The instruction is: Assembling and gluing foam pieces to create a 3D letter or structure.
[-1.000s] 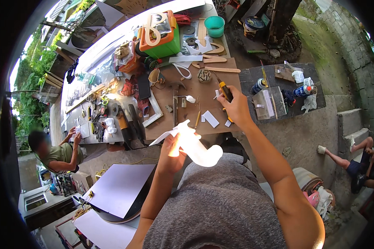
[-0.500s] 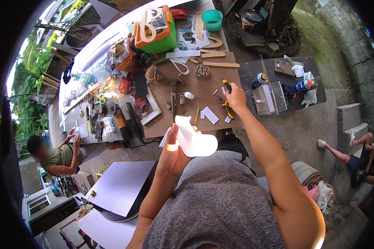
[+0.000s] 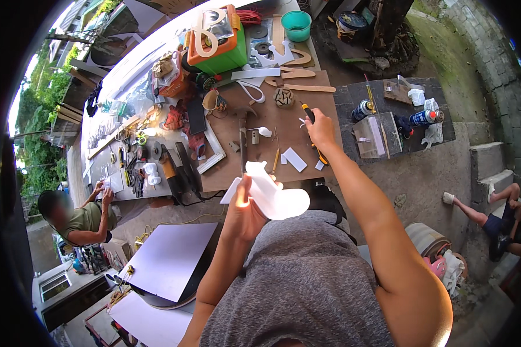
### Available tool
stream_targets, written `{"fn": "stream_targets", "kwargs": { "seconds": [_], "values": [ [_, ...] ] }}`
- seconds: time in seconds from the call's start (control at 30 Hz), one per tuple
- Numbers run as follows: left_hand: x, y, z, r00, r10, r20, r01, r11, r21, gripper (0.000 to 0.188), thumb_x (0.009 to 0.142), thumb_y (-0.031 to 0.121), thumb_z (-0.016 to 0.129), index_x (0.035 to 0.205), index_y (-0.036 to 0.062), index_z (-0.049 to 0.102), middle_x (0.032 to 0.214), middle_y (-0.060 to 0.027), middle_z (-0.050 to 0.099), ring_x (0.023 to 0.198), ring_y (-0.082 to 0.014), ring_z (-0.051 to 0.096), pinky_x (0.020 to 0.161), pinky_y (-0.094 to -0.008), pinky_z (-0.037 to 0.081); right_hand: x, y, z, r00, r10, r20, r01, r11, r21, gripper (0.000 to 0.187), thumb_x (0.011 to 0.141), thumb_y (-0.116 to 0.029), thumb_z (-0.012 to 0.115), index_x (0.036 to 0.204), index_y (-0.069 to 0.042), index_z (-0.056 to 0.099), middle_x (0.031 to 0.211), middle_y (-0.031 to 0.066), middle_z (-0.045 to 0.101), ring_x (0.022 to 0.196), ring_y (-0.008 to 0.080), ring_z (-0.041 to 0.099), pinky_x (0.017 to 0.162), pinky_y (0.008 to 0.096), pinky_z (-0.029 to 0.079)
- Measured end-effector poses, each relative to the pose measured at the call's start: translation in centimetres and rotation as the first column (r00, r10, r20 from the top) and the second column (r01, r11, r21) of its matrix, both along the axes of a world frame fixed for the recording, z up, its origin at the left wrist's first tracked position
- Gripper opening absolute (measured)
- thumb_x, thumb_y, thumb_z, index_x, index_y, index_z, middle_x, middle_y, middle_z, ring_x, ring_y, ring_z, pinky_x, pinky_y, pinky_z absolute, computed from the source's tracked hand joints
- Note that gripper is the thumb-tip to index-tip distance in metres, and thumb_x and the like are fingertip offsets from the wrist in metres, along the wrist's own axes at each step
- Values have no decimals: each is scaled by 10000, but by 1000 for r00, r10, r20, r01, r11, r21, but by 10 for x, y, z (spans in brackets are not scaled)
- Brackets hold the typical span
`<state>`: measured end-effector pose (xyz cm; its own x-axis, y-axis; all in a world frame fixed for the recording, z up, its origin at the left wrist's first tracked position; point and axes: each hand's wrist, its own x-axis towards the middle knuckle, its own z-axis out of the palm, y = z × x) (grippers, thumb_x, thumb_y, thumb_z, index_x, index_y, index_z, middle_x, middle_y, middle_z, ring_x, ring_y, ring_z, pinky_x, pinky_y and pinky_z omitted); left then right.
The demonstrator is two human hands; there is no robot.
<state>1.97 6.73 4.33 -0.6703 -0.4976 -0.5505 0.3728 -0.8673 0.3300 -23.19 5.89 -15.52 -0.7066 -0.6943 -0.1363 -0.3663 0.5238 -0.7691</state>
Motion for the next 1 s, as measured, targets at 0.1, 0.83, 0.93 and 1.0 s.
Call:
{"fn": "stream_targets", "kwargs": {
  "seconds": [0.1, 0.83, 0.93, 1.0],
  "values": [
    [4, -3, -5, 912, -136, 387, 297, 871, -392, 292, 1010, 193, 615, 1181, -41, 575, 1097, -135, 695, 963, -210, 694, 860, -356, 581, 8, 4, 37, 973, 48, 225, -27, 995, -94, 273, 856, -149, 765, 1064, -15, 651, 832, 92, 724, 720, 215, 697, 656, 345, 534],
    [-25, 3, 14, 816, 193, 545, 574, -161, -803, 396, 809, 118, 825, 1144, 5, 647, 1009, -129, 668, 903, -247, 689, 775, -355, 553, 25, 87, 204, 672, 519, 528, -116, 778, -618, 324, 836, -78, 789, 1099, -8, 614, 937, 44, 673, 856, 91, 641, 799, 254, 534],
    [-31, 9, 20, 825, 185, 535, 560, -136, -817, 408, 820, 103, 817, 1168, -1, 630, 1027, -129, 666, 902, -241, 687, 787, -352, 558, 22, 93, 207, 703, 509, 497, -124, 775, -619, 309, 840, -84, 793, 1084, -22, 615, 934, 33, 661, 824, 80, 614, 785, 248, 520],
    [-35, 10, 26, 818, 169, 550, 574, -159, -803, 411, 831, 97, 809, 1182, -3, 621, 1040, -129, 664, 914, -235, 685, 789, -350, 559, 19, 98, 207, 770, 500, 396, -166, 757, -632, 294, 847, -83, 789, 1082, -42, 618, 955, 23, 664, 843, 78, 611, 790, 253, 517]
  ]
}}
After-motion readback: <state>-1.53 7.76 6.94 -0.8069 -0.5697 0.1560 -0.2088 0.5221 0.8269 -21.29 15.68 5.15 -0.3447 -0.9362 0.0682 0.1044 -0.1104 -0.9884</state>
